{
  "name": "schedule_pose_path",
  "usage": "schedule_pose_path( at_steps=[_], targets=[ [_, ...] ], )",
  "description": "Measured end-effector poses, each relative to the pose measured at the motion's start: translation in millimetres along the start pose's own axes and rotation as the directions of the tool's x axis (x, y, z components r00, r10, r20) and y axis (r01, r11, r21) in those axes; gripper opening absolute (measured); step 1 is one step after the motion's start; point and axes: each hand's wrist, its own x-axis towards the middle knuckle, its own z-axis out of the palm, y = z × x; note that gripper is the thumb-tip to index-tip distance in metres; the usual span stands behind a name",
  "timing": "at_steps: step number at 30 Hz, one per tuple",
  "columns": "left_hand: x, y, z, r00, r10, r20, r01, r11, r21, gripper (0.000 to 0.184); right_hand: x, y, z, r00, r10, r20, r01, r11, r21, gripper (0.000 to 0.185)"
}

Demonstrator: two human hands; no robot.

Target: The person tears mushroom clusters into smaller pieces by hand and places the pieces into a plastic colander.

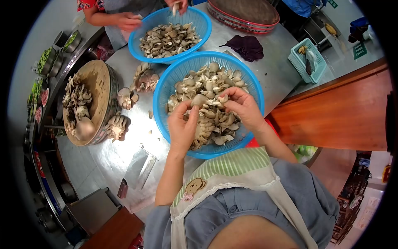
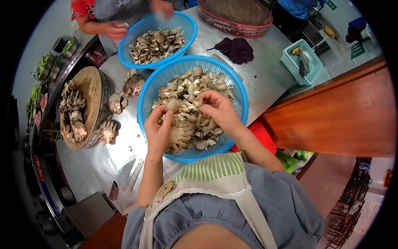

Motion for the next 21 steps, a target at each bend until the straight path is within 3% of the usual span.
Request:
schedule_pose_path(
  at_steps=[2,3,7,8,9,10,12,15,17,18,19,20,21],
  targets=[
    [0,1,0,0.993,0.109,0.049,-0.115,0.983,0.146,0.016,6,9,-2,0.996,-0.088,-0.017,0.086,0.992,-0.096,0.020],
    [0,-1,-1,0.993,0.109,0.048,-0.115,0.983,0.146,0.016,9,14,-4,0.983,-0.181,-0.027,0.172,0.966,-0.192,0.021],
    [0,-7,1,0.995,0.103,0.016,-0.103,0.994,0.029,0.017,14,12,-8,0.984,-0.161,-0.075,0.126,0.929,-0.349,0.023],
    [-1,-7,1,0.995,0.099,0.002,-0.099,0.995,-0.011,0.017,14,8,-4,0.919,-0.395,-0.012,0.322,0.765,-0.558,0.024],
    [-1,-5,0,0.995,0.098,-0.004,-0.098,0.995,-0.011,0.017,14,2,3,0.804,-0.586,0.105,0.470,0.517,-0.715,0.024],
    [-1,-1,-1,0.994,0.106,0.036,-0.109,0.991,0.079,0.018,13,-2,12,0.805,-0.583,0.107,0.471,0.519,-0.714,0.024],
    [-3,-1,-1,0.991,0.109,0.082,-0.122,0.978,0.169,0.018,7,-5,28,0.967,-0.167,0.195,0.218,0.933,-0.285,0.029],
    [-5,-7,-4,0.979,0.200,0.028,-0.200,0.940,0.278,0.023,13,6,29,0.987,-0.128,0.101,0.155,0.928,-0.338,0.034],
    [-5,-7,-18,0.917,0.389,-0.084,-0.296,0.808,0.509,0.029,17,9,22,0.986,-0.158,0.053,0.167,0.925,-0.342,0.037],
    [-9,-7,-27,0.953,0.282,-0.109,-0.201,0.860,0.469,0.037,16,0,22,0.898,-0.436,0.068,0.352,0.616,-0.704,0.038],
    [-14,-8,-34,0.953,0.280,-0.115,-0.196,0.859,0.472,0.037,16,0,23,0.846,-0.525,0.093,0.388,0.487,-0.783,0.037],
    [-19,-9,-38,0.984,0.108,-0.143,-0.065,0.959,0.277,0.041,16,0,25,0.785,-0.608,0.118,0.396,0.346,-0.850,0.037],
    [-24,-10,-43,0.989,-0.068,-0.135,0.077,0.995,0.066,0.045,13,-1,28,0.787,-0.604,0.122,0.399,0.348,-0.848,0.037]
  ],
)
